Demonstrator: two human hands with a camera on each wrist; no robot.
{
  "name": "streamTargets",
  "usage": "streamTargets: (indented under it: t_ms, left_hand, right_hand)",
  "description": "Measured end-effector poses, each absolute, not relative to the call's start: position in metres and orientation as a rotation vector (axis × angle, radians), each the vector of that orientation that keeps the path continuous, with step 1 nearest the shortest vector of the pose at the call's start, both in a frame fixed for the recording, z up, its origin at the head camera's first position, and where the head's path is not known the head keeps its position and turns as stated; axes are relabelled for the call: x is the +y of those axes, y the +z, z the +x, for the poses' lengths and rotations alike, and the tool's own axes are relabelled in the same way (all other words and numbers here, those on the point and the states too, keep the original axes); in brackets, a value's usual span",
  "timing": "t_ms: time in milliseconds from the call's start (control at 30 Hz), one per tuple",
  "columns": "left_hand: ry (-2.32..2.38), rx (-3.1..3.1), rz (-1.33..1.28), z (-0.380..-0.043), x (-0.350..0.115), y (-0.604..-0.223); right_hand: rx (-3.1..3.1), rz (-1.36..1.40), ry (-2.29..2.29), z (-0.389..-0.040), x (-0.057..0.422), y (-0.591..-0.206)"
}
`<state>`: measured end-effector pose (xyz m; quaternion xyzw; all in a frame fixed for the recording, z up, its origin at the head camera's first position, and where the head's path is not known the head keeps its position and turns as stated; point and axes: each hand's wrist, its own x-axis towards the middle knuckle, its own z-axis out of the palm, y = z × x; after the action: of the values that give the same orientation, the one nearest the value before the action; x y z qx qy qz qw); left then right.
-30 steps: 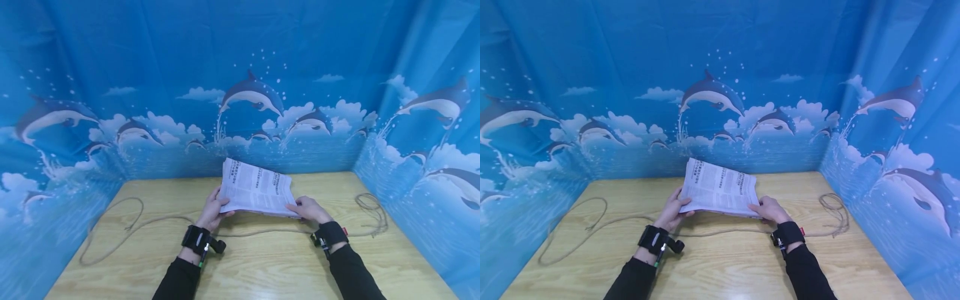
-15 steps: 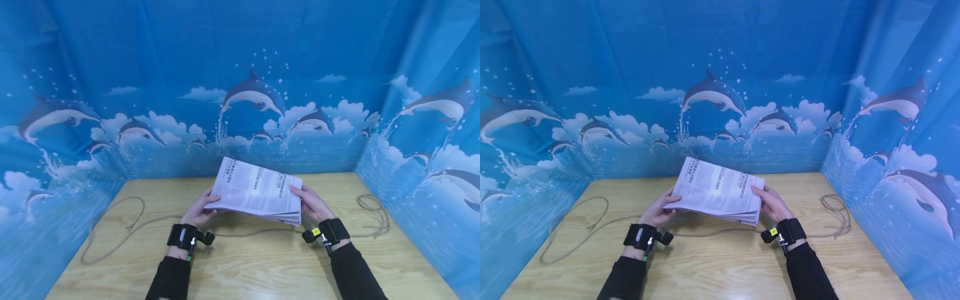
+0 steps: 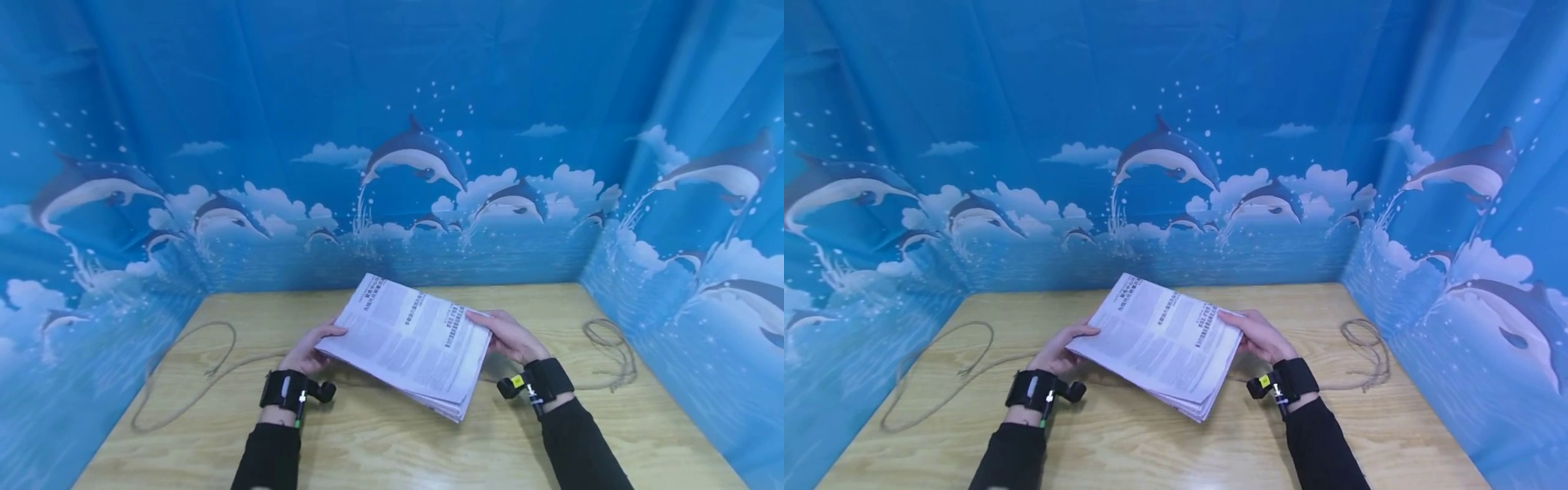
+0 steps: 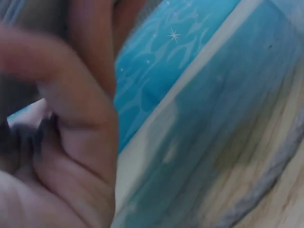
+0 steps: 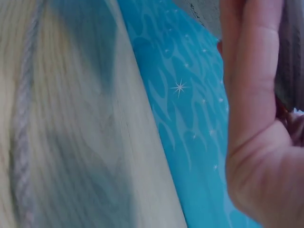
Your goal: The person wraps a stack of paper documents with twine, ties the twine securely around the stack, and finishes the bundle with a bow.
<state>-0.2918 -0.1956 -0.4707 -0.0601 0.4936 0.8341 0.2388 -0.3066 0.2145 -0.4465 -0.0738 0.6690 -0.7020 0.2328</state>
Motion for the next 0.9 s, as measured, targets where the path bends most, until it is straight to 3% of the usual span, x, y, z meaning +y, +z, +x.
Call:
streamTargets:
  t_ms: [367, 567, 900]
  left_hand:
    - [2.638, 0.775, -0.173, -0.29, -0.183, -0.467]
    - [2.661, 0.941, -0.021, -0.277, -0.153, -0.464]
    - [2.644, 1.355, -0.36, -0.273, -0.132, -0.458]
  right_hand:
    - [1.87, -0.188, -2.021, -0.302, 0.199, -0.455]
    - [1.824, -0.287, -1.993, -0.299, 0.197, -0.459]
    - [1.554, -0.478, -1.729, -0.29, 0.192, -0.453]
